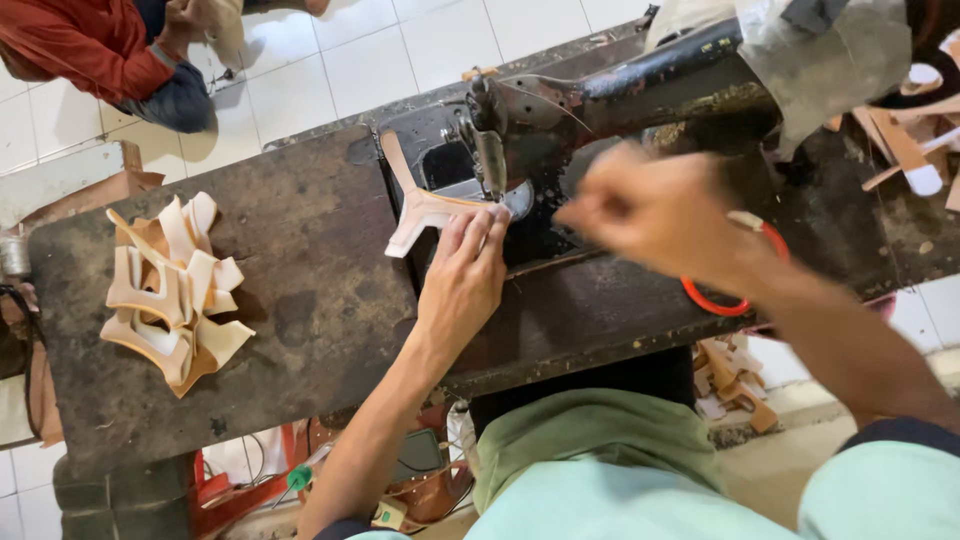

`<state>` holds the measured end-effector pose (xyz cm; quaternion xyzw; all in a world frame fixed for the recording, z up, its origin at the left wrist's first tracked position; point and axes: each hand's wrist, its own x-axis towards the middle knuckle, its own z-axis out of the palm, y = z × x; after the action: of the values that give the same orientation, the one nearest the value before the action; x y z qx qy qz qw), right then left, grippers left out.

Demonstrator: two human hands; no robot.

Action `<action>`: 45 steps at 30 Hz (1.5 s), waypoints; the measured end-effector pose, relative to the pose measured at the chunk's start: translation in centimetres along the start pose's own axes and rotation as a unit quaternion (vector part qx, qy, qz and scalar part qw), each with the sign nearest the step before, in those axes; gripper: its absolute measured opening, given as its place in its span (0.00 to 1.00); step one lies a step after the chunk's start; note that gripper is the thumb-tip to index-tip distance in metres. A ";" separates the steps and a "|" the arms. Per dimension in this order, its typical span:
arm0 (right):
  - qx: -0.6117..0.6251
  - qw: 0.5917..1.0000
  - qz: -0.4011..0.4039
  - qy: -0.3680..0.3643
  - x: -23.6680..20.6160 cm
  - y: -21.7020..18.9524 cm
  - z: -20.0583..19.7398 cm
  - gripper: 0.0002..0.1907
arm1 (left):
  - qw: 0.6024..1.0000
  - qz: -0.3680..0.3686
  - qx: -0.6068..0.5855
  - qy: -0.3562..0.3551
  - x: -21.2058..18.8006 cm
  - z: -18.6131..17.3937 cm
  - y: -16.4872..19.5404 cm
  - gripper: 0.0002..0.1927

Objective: The person uses a manual sewing machine to stitch beige shoe parts, feeding each piece under the needle and guiding it through the machine. They trim excess thread with scissors and place finished pieces on the table, repeating the process with multiple parts.

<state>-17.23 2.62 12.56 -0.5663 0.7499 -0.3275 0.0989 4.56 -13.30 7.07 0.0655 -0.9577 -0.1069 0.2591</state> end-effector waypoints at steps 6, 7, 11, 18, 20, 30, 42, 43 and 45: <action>-0.222 0.918 0.191 0.269 -2.1 10.5 -12.2 0.11 | 0.999 -0.009 -0.044 -0.015 0.6 -0.1 -0.2 0.28; -0.210 0.920 0.227 0.240 -2.3 12.2 -12.6 0.11 | 0.999 -0.008 -0.041 -0.016 0.7 -0.1 -0.2 0.28; -0.183 0.918 0.254 0.241 -3.7 15.2 -12.1 0.10 | 0.999 -0.019 -0.044 -0.016 1.0 0.0 0.0 0.27; -0.208 0.855 0.071 0.470 -4.9 8.9 -7.9 0.10 | 0.999 0.014 -0.006 -0.035 0.7 0.5 -0.6 0.27; -0.185 0.858 -0.017 0.478 -5.3 5.9 -5.9 0.10 | 0.999 0.022 -0.021 -0.033 0.7 0.5 -1.1 0.25; 0.357 0.933 -0.020 -0.044 12.3 7.2 8.2 0.22 | 0.981 0.009 -0.159 -0.114 2.3 -2.1 -5.2 0.19; 0.432 0.901 -0.016 -0.042 6.2 3.2 4.9 0.31 | 0.983 0.042 -0.131 -0.122 3.0 -1.6 -6.1 0.14; 0.448 0.893 -0.009 -0.047 6.3 3.6 5.2 0.31 | 0.985 0.036 -0.120 -0.122 2.9 -1.6 -5.8 0.15; 0.437 0.898 -0.011 -0.050 6.2 4.6 5.8 0.24 | 0.988 0.023 -0.096 -0.118 2.7 -1.4 -5.0 0.16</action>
<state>-19.90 -4.58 6.76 -0.4895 0.5190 -0.5950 0.3702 3.32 -18.90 8.36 0.0056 -0.9680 -0.1999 0.1515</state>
